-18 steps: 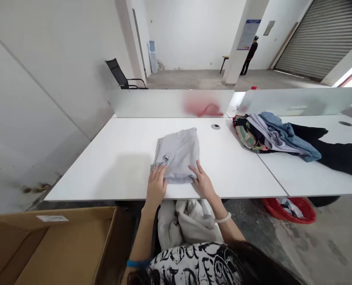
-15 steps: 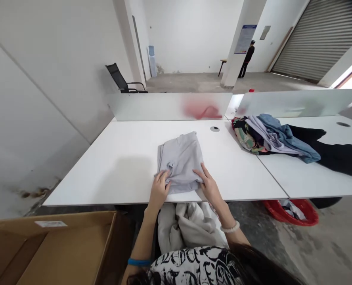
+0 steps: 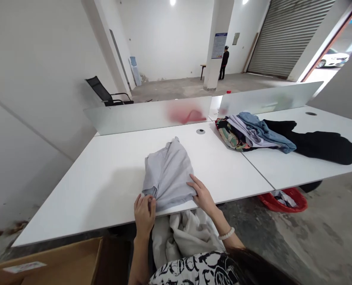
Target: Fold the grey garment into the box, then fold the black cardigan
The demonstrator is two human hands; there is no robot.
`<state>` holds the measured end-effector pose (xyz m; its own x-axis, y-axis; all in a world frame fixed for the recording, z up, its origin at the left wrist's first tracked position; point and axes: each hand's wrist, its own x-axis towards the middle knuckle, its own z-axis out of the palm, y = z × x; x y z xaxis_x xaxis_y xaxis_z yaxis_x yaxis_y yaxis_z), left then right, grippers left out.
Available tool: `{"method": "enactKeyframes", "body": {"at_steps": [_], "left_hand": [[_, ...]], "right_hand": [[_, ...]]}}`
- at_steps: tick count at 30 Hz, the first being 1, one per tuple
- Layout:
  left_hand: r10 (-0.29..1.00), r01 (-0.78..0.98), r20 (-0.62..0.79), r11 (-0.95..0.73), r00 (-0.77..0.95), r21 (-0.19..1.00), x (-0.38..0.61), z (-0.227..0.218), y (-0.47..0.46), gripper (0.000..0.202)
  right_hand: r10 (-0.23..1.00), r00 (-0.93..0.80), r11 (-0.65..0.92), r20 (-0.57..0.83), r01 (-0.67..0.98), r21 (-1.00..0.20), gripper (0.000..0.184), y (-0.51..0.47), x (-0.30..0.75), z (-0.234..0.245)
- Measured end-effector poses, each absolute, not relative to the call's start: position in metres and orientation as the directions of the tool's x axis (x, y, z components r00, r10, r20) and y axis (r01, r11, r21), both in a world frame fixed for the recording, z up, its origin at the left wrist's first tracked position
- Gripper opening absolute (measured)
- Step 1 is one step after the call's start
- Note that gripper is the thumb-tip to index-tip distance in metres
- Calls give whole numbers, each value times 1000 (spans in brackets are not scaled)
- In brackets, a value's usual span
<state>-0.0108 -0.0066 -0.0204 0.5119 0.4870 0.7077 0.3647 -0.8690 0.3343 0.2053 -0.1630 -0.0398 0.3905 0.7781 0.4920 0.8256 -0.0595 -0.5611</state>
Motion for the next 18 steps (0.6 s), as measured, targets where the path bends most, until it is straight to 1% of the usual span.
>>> {"method": "enactKeyframes", "body": {"at_steps": [3, 6, 8, 11, 12, 14, 16, 18], "left_hand": [[478, 437, 708, -861, 520, 260, -14, -4, -1, 9], [452, 459, 716, -864, 531, 205, -7, 27, 14, 12], [457, 434, 670, -874, 585, 218, 8, 50, 28, 18], [478, 372, 501, -878, 721, 303, 54, 70, 50, 28], [482, 360, 432, -870, 762, 336, 73, 71, 58, 30], [477, 352, 350, -862, 806, 364, 113, 64, 73, 35], [486, 370, 318, -856, 814, 360, 147, 49, 87, 36], [521, 416, 299, -839, 800, 350, 170, 33, 99, 32]], "right_hand": [[777, 351, -25, 522, 846, -532, 64, -163, 208, -42], [781, 353, -31, 516, 846, -532, 64, -162, 207, -42], [796, 352, -48, 491, 847, -529, 65, -162, 205, -39], [813, 349, -87, 465, 864, -496, 70, -163, 201, -33], [817, 343, -95, 464, 873, -478, 72, -164, 199, -31], [826, 319, -96, 465, 892, -442, 75, -165, 198, -27], [841, 292, -84, 456, 902, -423, 76, -165, 197, -25], [850, 284, -80, 444, 902, -425, 76, -165, 198, -24]]}}
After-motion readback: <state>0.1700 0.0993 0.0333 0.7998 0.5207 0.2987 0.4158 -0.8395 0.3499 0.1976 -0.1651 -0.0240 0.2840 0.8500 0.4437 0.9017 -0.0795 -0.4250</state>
